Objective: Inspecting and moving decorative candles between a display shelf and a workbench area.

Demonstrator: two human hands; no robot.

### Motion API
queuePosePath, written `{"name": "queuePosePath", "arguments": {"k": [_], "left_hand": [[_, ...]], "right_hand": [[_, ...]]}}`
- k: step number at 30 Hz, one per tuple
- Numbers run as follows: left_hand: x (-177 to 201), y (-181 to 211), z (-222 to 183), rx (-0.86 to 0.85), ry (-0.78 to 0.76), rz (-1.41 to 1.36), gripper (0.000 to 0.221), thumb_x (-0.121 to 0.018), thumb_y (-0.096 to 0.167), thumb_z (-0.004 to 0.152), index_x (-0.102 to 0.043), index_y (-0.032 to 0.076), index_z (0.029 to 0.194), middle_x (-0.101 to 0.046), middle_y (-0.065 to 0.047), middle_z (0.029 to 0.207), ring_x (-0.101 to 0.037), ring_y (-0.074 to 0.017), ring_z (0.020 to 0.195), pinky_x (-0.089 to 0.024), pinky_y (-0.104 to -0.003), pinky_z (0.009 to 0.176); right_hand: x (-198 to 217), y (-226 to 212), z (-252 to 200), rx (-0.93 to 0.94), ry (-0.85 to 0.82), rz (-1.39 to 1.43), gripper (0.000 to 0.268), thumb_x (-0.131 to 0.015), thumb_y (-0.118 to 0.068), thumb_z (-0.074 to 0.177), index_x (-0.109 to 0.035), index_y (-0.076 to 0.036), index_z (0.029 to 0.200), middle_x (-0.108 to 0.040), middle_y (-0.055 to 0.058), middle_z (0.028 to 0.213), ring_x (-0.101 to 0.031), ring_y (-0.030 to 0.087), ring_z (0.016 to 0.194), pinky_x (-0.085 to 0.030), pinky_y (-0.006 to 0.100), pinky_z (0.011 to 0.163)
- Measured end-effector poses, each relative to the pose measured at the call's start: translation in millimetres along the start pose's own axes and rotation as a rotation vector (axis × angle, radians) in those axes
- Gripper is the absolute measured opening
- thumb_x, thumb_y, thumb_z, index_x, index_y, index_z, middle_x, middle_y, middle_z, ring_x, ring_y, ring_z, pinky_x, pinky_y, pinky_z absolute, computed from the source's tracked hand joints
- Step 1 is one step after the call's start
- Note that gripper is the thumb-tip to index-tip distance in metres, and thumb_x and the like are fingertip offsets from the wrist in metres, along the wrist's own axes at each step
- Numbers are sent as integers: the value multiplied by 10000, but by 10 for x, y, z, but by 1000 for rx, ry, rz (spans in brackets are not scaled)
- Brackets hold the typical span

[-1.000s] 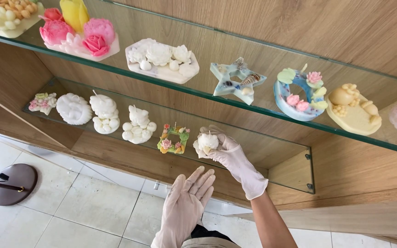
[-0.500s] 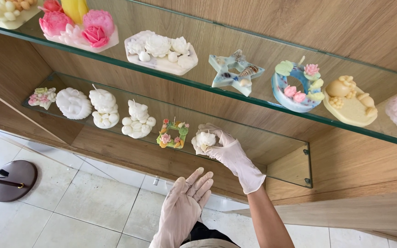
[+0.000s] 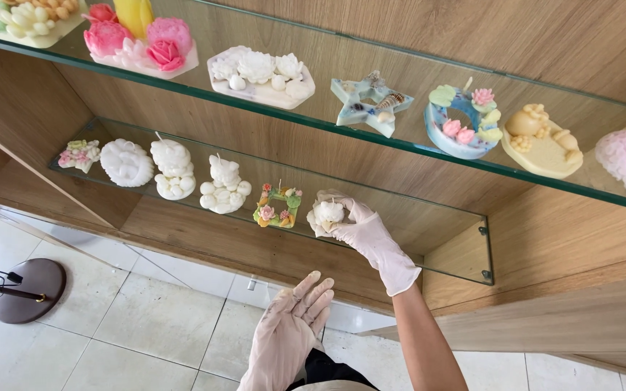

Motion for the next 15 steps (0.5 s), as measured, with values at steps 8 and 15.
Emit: {"name": "queuePosePath", "arguments": {"k": [8, 15], "left_hand": [[238, -32, -178, -34, -6, -36, 652, -494, 370, 989, -446, -59, 1478, -563, -254, 1461, -570, -294, 1318, -429, -397, 1099], [1034, -166, -118, -36, -133, -149, 590, -491, 331, 1000, -466, -64, 1437, -521, -274, 1485, -533, -347, 1351, -428, -447, 1106]], "right_hand": [[16, 15, -31, -50, 82, -116, 532, -710, 88, 825, -647, -92, 1322, -703, 52, 1293, -685, 144, 1133, -576, 270, 959], [13, 14, -30, 56, 54, -13, 542, -667, 129, 806, -647, -59, 1314, -677, 17, 1337, -674, 125, 1149, -576, 275, 964]]}}
Point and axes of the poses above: each hand's wrist, its own z-axis towards the middle knuckle, its own x-axis out of the back of the hand, y = z × x, the point moved 6 cm from there along z, towards the middle knuckle
